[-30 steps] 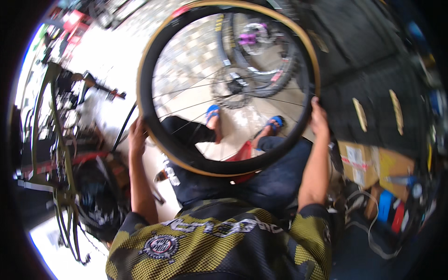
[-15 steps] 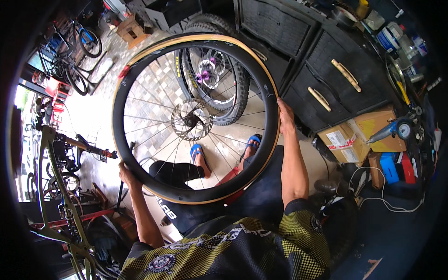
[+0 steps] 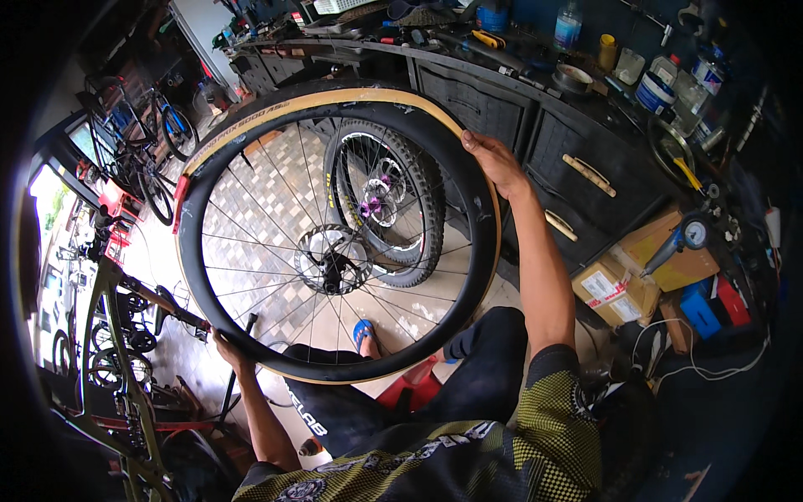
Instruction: The person installs a bicycle tire onto a wheel rim. They use a pink tire lever to pry the tire bead over the rim edge, working around the circumference to seat the tire.
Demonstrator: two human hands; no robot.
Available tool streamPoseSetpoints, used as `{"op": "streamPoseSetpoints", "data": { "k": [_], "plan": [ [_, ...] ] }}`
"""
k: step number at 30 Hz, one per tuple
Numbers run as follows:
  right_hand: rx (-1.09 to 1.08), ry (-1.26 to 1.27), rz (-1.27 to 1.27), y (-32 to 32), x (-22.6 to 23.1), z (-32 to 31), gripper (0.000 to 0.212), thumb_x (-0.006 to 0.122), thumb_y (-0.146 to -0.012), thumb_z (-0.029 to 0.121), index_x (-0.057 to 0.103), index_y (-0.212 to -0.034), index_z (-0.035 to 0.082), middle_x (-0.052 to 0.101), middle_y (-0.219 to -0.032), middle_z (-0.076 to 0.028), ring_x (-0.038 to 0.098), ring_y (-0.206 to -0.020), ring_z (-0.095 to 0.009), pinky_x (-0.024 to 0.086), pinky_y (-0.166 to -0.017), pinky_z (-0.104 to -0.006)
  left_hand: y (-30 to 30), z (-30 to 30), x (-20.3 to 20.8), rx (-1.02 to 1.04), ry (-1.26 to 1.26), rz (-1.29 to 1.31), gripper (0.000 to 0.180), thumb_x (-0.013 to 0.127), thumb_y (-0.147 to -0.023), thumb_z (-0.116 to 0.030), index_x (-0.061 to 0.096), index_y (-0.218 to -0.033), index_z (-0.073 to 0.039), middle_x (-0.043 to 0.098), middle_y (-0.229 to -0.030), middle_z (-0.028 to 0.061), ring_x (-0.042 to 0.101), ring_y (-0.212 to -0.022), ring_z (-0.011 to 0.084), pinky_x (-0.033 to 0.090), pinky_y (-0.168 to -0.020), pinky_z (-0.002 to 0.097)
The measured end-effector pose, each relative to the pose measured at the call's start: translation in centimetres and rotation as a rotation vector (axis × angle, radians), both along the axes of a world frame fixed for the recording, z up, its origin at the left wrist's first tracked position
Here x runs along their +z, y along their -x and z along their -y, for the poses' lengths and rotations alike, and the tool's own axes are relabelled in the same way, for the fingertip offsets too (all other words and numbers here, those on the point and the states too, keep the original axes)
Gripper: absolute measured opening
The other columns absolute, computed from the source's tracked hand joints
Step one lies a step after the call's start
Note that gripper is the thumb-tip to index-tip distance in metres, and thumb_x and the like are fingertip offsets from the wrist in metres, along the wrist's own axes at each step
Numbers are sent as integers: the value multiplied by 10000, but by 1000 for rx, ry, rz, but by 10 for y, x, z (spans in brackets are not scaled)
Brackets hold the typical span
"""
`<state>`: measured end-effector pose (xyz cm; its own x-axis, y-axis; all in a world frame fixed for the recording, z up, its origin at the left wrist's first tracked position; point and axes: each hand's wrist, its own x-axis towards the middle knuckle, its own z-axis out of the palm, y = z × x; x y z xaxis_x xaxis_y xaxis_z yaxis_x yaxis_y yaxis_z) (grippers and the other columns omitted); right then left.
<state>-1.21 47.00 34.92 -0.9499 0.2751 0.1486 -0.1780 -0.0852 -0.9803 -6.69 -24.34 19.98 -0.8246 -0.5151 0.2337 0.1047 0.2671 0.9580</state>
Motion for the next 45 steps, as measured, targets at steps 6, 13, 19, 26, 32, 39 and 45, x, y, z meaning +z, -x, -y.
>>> {"op": "streamPoseSetpoints", "data": {
  "k": [6,13,19,26,32,39,45],
  "plan": [
    [-84,-158,12,-11,26,26,535,601,-1082,516,761,-1226,26,751,-1053,-25,657,-963,-96,548,-866,-272,-3,3,-3,-72,-312,186,702,405,-1123,-586,644,-1329,42,677,-1144,128,635,-998,212,514,-898,341],
    [-205,-323,-62,-25,47,47,487,626,-1089,453,756,-1247,11,751,-1018,-7,626,-962,-79,515,-878,-265,24,-62,162,84,486,-546,302,602,-1100,-180,672,-1310,25,701,-1237,168,664,-1128,274,506,-1012,405],
    [-204,-386,-182,-35,71,69,469,622,-1100,420,764,-1188,-18,716,-959,4,589,-921,-70,484,-846,-257,12,-277,360,-486,1148,-913,569,772,-956,-407,673,-1415,-86,624,-1440,177,581,-1347,368,452,-1146,486],
    [-179,-449,-164,-70,100,75,508,635,-1086,446,748,-1138,-47,686,-918,-5,578,-882,-90,469,-813,-273,48,-356,384,-539,1416,-1132,618,600,-975,-646,639,-1122,-48,718,-991,145,736,-942,368,577,-844,466],
    [-308,-758,-305,-68,144,99,513,699,-1021,479,729,-1209,3,767,-1003,-161,728,-935,-251,530,-833,-385,36,-378,379,-594,1421,-1163,577,616,-970,-633,629,-1027,-59,703,-907,114,742,-872,332,581,-772,439],
    [-427,-931,-260,-55,160,110,487,692,-1009,492,726,-1184,39,758,-968,-211,733,-851,-368,548,-758,-442,30,-406,375,-596,1298,-858,456,624,-1035,-497,617,-1001,-42,725,-847,170,728,-788,381,575,-703,483],
    [-462,-915,-231,-52,143,99,422,677,-1005,505,736,-1086,95,739,-892,-179,711,-819,-400,519,-708,-475,34,-418,368,-766,1205,-837,395,581,-1076,-440,654,-1042,-53,720,-802,201,695,-746,450,558,-657,540]
  ]
}}
